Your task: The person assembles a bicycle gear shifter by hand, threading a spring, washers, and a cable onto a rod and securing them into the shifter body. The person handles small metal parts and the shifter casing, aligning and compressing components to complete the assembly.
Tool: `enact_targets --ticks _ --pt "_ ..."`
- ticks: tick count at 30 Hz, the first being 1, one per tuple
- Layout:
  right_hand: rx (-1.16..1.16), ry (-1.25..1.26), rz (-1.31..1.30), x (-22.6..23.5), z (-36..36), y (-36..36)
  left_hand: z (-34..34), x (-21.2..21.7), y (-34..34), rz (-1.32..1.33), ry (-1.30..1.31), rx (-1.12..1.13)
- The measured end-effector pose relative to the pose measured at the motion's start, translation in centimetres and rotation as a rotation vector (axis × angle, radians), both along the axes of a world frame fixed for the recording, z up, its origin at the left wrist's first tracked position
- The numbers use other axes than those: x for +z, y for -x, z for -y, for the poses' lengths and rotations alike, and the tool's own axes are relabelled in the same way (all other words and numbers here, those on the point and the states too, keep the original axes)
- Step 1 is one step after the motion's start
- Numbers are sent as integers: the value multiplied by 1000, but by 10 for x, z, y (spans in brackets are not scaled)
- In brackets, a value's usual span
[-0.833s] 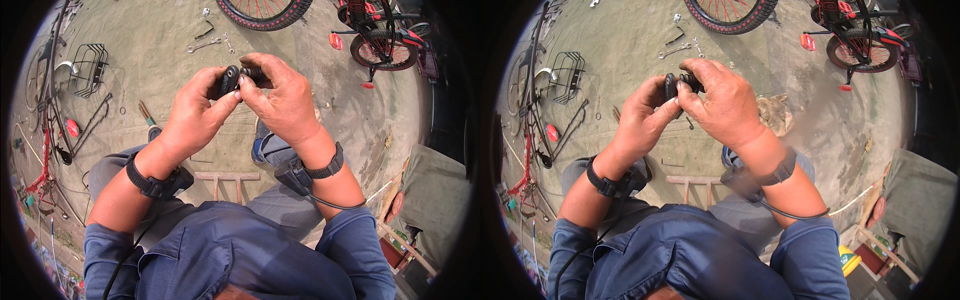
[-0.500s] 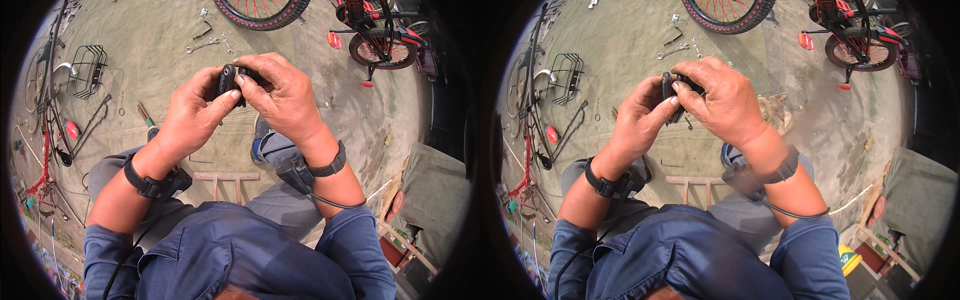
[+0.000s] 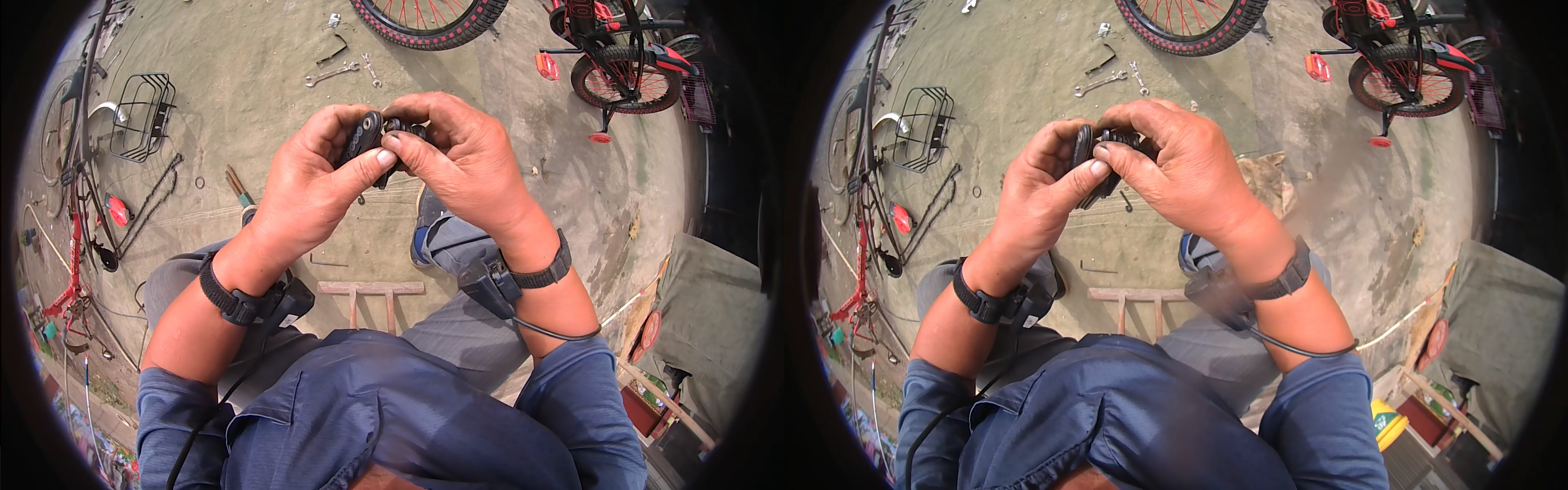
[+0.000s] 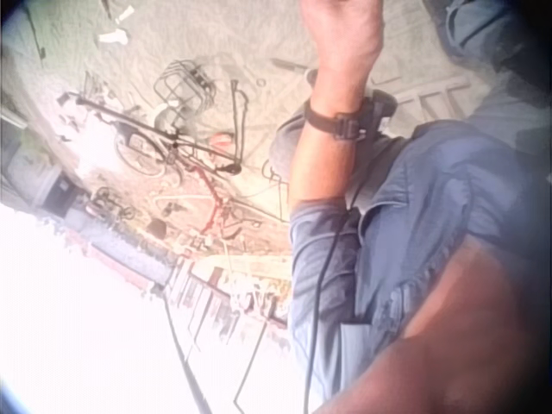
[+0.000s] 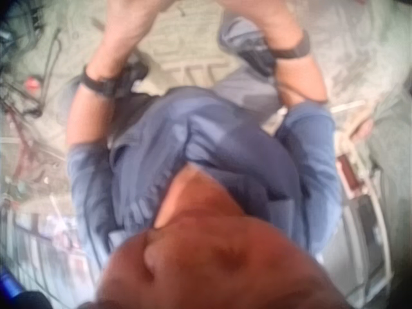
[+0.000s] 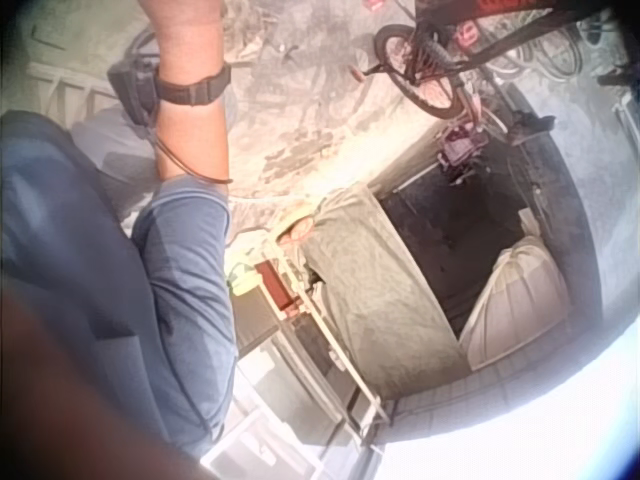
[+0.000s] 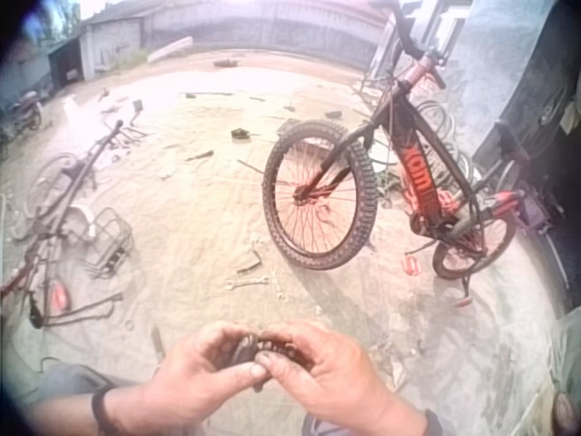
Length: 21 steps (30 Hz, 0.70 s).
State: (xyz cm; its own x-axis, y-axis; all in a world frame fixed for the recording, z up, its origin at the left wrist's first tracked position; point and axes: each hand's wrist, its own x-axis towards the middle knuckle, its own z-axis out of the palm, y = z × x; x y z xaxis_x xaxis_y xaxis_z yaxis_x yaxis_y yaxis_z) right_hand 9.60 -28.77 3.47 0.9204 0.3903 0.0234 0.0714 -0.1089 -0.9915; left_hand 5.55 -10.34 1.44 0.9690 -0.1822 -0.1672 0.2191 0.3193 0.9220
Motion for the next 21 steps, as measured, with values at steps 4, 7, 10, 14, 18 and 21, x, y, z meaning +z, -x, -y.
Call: enact_targets --ticks 4,7,10,14,18,21 --pt "20 -88 -188 6 2 2 -3 2 0 8 1 -24" --pt "69 -115 -274 8 7 0 -8 4 -2 -22 15 -45" --pt "123 -173 -301 5 11 -2 -8 4 -2 -16 8 -38" --pt "186 -266 -377 2 19 -6 -10 4 -3 -19 35 -7" --pt "215 -319 -435 -1 22 -9 -11 6 -4 -8 77 12" --pt "219 -354 -461 -2 22 -10 -10 8 -5 9 79 23"
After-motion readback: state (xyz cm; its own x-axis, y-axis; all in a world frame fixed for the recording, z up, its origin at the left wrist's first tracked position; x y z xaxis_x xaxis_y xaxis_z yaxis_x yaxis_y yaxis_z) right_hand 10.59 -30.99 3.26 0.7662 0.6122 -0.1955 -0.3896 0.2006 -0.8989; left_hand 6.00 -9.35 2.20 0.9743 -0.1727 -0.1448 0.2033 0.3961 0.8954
